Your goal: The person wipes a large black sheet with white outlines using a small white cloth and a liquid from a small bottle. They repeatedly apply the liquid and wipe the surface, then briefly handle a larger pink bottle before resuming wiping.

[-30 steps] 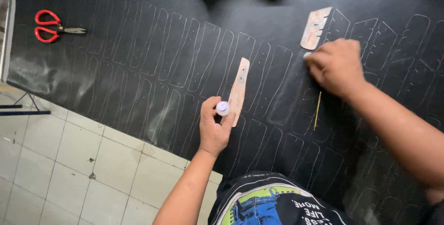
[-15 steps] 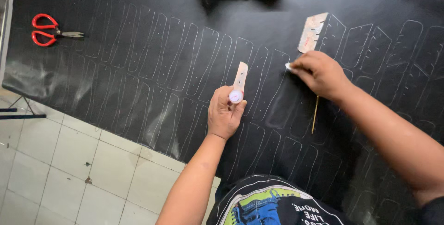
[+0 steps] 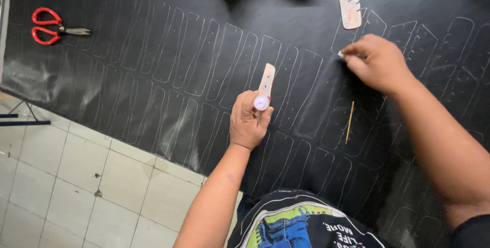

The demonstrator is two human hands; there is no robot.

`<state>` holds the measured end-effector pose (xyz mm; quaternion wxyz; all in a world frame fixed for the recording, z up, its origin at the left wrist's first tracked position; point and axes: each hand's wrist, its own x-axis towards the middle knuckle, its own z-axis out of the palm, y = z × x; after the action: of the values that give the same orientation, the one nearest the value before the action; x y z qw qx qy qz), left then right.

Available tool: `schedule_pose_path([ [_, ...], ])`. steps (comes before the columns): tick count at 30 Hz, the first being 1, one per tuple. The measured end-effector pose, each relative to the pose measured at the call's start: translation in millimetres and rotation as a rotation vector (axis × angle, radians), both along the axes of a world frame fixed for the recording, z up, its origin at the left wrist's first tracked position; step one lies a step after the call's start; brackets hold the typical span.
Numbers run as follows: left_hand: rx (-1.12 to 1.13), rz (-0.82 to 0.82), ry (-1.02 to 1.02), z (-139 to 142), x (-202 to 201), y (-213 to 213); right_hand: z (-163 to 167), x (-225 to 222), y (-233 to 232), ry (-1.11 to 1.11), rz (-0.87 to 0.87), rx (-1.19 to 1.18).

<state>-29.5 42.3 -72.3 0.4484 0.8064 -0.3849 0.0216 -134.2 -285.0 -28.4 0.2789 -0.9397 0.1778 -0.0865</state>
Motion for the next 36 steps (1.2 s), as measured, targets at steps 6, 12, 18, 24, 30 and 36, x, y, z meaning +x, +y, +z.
schedule_pose_path([
  [6, -0.021, 0.005, -0.013, 2, 1, -2, -10, -2, 21, -0.013, 0.172, -0.291],
  [12, -0.022, 0.006, -0.002, 3, 0, -1, -14, 2, 25, -0.097, 0.12, -0.333],
  [18, -0.005, 0.003, 0.018, 4, 0, 0, -16, 0, 21, -0.018, 0.192, -0.386],
  [24, -0.021, -0.002, 0.0, 3, 2, -1, -11, -8, 15, 0.037, 0.304, -0.308],
  [30, -0.012, -0.007, 0.023, 4, 1, 0, 0, -18, 25, 0.123, 0.255, -0.423],
  [36, -0.019, -0.003, 0.035, 4, 1, -1, 6, -19, 31, 0.095, 0.185, -0.465],
])
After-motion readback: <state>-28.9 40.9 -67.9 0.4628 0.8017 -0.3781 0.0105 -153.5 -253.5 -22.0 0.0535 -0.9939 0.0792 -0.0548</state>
